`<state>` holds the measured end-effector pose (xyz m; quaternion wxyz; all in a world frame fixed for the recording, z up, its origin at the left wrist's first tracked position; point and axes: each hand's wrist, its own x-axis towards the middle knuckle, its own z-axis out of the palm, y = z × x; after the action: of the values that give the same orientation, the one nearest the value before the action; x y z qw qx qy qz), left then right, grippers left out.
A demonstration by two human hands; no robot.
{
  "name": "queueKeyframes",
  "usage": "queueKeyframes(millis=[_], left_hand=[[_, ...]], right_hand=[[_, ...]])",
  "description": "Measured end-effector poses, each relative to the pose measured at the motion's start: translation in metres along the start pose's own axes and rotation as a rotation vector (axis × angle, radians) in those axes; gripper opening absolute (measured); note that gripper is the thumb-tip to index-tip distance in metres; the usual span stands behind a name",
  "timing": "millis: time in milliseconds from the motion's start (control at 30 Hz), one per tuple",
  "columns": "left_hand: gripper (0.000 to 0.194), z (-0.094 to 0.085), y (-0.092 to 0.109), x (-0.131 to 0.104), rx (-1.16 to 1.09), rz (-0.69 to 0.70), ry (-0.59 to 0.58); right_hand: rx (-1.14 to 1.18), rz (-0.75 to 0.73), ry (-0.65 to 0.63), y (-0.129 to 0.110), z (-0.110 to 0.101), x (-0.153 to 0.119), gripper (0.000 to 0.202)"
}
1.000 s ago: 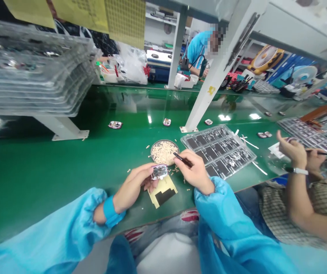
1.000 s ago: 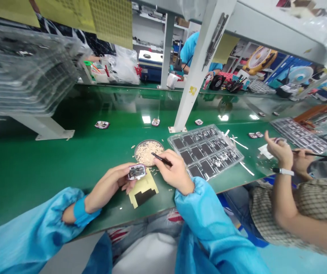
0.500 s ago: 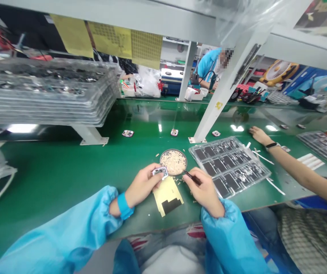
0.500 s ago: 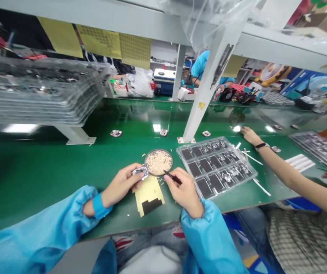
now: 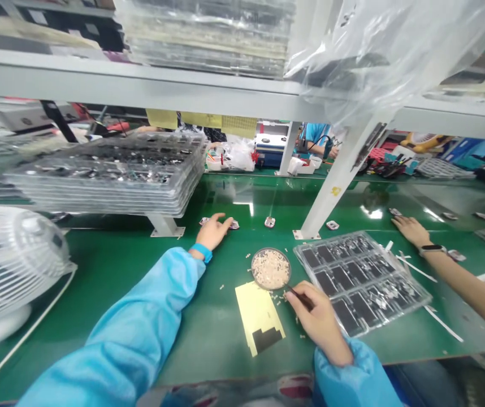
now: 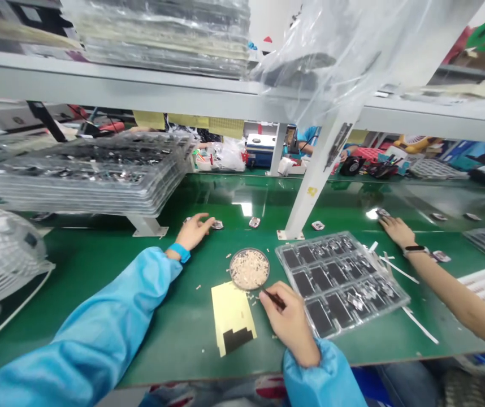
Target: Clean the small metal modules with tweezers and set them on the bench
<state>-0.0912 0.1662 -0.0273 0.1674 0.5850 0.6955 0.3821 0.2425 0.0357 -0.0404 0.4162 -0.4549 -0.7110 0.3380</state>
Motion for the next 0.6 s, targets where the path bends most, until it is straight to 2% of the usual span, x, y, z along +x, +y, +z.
queueKeyframes(millis=[100,200,267,367,600], left_hand=[[0.050,-0.016,-0.021,0.009,0.149,-0.011,0.172],[0.061,-0.025,-0.040,0.007,0.277,-0.030,0.246],[0.062,-0.025,-0.048,0.008,0.344,-0.043,0.248],[0.051,-0.021,-0.054,0.013,0.405,-0.056,0.226],[0.042,-0.026,-0.051,0.018,0.359,-0.037,0.171]], right_hand=[[0.075,-0.069,0.026,0.000,-0.006,-0.004,0.019],[0.142,-0.082,0.114,0.003,-0.012,-0.008,0.018],[0.153,-0.051,0.134,0.004,-0.013,-0.009,0.020],[0.132,-0.041,0.090,0.003,-0.014,-0.006,0.023],[0.029,-0.100,0.025,-0.008,-0.013,0.002,0.032]])
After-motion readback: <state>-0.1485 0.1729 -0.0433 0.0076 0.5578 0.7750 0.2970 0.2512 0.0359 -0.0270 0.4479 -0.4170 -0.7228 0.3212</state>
